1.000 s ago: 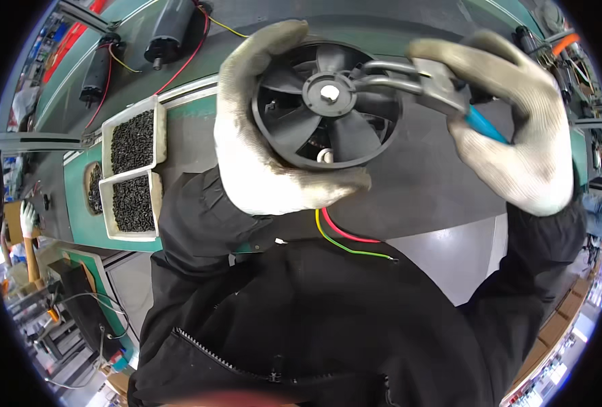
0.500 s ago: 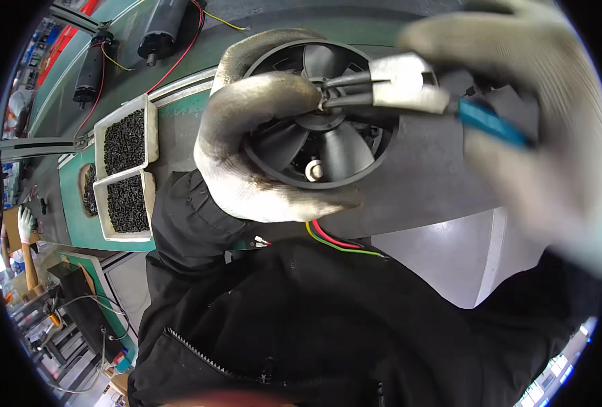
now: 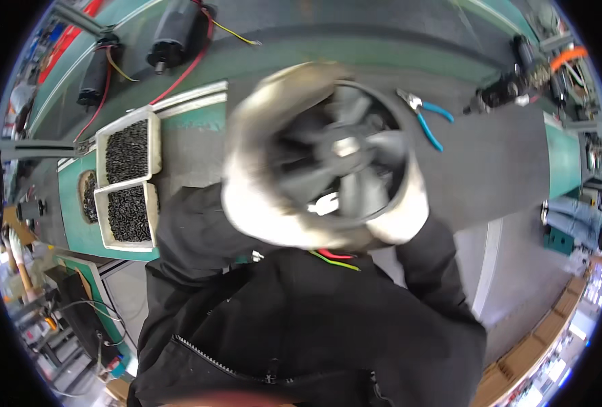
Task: Assemble electric motors and attach fan blades using a power screwdriver and pliers at an assembly station.
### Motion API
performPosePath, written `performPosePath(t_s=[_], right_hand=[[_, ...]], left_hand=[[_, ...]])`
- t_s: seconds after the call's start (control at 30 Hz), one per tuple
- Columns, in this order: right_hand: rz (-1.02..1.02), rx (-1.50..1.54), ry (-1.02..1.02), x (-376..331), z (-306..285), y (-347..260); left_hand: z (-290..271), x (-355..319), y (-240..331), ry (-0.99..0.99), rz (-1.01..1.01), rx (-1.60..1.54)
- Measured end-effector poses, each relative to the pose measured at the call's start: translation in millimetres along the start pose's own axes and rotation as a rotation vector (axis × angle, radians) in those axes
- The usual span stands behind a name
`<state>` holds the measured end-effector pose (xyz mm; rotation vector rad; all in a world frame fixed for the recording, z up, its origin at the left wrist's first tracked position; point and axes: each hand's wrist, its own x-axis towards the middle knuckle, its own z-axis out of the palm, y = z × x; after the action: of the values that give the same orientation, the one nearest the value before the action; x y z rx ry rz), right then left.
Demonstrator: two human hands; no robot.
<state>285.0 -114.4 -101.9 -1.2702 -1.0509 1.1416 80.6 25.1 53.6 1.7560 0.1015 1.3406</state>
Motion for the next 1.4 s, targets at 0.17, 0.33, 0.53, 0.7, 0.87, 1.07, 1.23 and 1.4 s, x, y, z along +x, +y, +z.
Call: performPosePath(t_s=[0.17, 0.33, 0.53, 0.7, 0.87, 1.07, 1.23, 1.4], right_hand=[[0.158, 0.076, 0.122, 53.7, 15.6, -33.3], [0.193, -0.224, 0.186, 196.6, -1.6, -119.7], [-0.102, -1.276, 0.183, 339.2, -14.1, -143.6], [-0.068, -0.490, -0.582, 284.6, 226.6, -126.0], [0.211, 0.209, -0.305, 314.2, 294.7, -40.5], [-0.538, -0.940, -0.106, 352.8, 186.1, -51.9], [-0.389, -1.262, -0.303, 254.0, 153.5, -196.6], [-0.828, -1.569, -0.319, 139.4, 147.4, -199.0]], left_hand=[[32.4, -7.3, 36.2, 0.053, -0.141, 0.496], [15.2, -86.5, 70.2, -0.519, 0.056, 0.264], [-54.7, -134.5, 72.3, -0.197, -0.249, 0.301], [-68.6, -167.9, 88.3, 0.183, -0.732, 0.220], [-73.8, -176.5, 105.2, 0.067, -0.620, 0.253], [-76.1, -196.1, 114.3, 0.117, -0.724, 0.213], [-83.3, -203.2, 96.1, 0.146, -0.618, 0.479], [-63.3, -116.5, 34.0, 0.233, -0.308, 1.080]])
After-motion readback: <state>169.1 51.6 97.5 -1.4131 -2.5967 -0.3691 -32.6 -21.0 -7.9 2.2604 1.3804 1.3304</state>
